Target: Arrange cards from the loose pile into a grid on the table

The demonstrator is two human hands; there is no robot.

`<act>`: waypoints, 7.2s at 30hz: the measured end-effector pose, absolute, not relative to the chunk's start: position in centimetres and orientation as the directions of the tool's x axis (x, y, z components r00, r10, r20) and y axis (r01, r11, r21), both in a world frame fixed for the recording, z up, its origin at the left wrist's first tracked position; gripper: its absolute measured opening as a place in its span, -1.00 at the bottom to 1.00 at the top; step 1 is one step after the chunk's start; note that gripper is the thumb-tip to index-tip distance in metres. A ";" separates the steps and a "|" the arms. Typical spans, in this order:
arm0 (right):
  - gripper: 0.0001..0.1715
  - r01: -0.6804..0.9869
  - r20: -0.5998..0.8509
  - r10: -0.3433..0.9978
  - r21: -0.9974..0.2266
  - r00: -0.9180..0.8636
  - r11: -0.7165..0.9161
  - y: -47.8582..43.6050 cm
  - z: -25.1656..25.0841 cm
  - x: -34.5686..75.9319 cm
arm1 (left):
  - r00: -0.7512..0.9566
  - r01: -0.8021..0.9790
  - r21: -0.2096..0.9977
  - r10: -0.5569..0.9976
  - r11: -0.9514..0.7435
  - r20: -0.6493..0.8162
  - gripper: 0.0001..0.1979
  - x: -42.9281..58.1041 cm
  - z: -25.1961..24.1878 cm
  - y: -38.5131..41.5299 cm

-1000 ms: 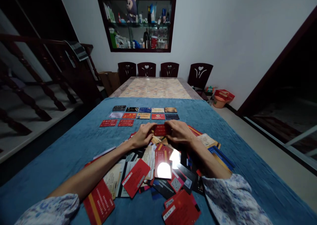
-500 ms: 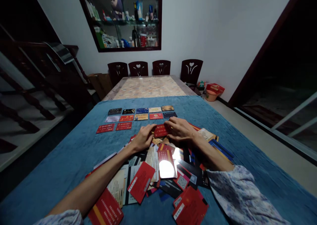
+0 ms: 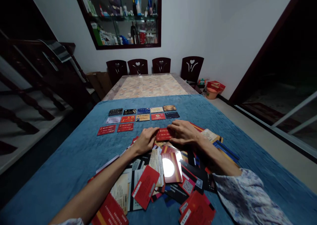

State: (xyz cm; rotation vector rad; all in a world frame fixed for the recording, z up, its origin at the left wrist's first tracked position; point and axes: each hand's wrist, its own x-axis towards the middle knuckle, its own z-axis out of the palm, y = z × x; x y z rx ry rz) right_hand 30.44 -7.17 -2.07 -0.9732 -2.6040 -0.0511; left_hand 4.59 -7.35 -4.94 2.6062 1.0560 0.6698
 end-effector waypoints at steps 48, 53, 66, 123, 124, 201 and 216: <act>-0.44 0.602 0.481 0.572 -0.108 -0.665 0.791 -5.8 -1.5 27.7 | 0.692 0.585 0.351 0.676 -0.731 0.253 -0.62 1.2 0.5 -4.5; -0.43 0.594 0.458 0.574 -0.116 -0.679 0.796 -4.5 -1.3 25.2 | 0.634 0.647 0.376 0.742 -0.663 0.217 -0.53 -1.4 1.2 -4.2; -0.58 0.559 0.330 0.571 -0.141 -0.752 0.817 -1.5 -0.9 17.7 | 0.510 0.819 0.213 0.846 -0.532 0.153 -0.50 -7.4 1.0 -4.0; -0.67 0.627 0.146 0.671 -0.259 -0.727 0.735 1.0 -2.5 10.8 | 0.294 0.954 0.067 0.956 -0.292 -0.014 -0.53 -10.6 -1.7 -2.5; -0.66 0.625 0.148 0.669 -0.257 -0.729 0.737 1.1 -2.4 10.8 | 0.297 0.953 0.067 0.955 -0.295 -0.008 -0.54 -10.6 -1.8 -2.5; -0.73 0.501 0.519 0.622 -0.372 -0.586 0.782 -5.3 -4.9 20.9 | 0.449 0.744 0.435 0.861 -0.507 0.238 -0.29 -5.3 -5.1 -12.0; -0.86 0.502 0.534 0.621 -0.370 -0.574 0.782 -5.2 -4.9 20.5 | 0.337 0.778 0.414 0.870 -0.472 0.359 -0.70 -3.7 -3.4 -11.5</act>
